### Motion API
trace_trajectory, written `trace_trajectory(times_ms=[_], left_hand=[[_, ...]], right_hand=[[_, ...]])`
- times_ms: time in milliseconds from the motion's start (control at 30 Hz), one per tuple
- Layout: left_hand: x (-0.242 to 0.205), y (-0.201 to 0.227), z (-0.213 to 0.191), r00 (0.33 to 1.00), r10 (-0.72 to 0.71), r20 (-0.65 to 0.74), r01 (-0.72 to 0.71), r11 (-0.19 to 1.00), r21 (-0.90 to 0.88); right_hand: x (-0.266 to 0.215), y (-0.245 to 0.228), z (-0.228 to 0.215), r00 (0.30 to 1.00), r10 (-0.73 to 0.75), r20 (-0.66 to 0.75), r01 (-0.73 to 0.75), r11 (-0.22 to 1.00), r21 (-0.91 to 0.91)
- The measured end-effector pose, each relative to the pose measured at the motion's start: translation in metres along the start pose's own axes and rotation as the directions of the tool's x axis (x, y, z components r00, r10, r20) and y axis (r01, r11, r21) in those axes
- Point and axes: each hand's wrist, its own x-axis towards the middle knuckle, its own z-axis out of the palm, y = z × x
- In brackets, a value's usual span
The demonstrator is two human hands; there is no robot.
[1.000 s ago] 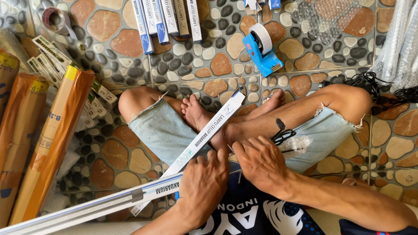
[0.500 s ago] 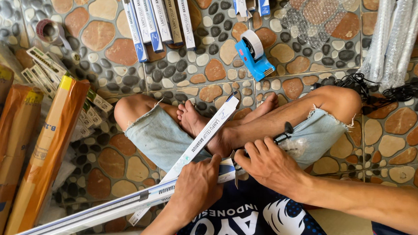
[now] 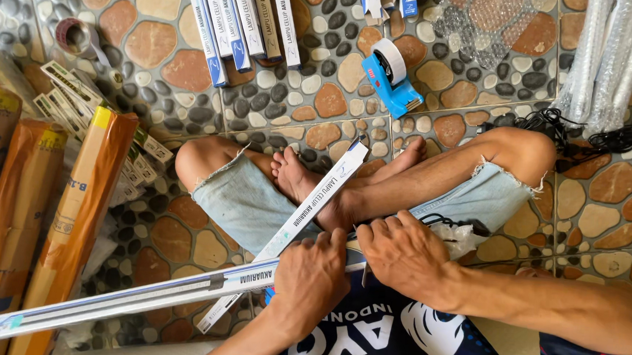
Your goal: The person wraps long, thin items in bubble wrap and secures them with black zip ties. They then place the wrapped items into long cardboard boxes and seal the boxes with tape. The person repeats this process for multiple items.
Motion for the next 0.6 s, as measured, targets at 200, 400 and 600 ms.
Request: trace_trajectory(times_ms=[200,400,600], left_hand=[[-0.008,-0.003,0.011,0.997,0.064,-0.051,-0.066,0.997,-0.040],[-0.017,-0.015,0.007,0.996,0.080,-0.044,-0.080,0.997,0.000],[-0.026,0.001,0.004,0.977,0.135,-0.164,-0.142,0.989,-0.033]], right_hand=[[-0.019,0.034,-0.009,0.897,-0.086,0.433,-0.074,0.938,0.339],[-0.039,0.050,-0.007,0.913,-0.173,0.369,0.019,0.923,0.384],[-0.050,0.008,-0.024,0.987,-0.142,0.073,0.138,0.989,0.060]])
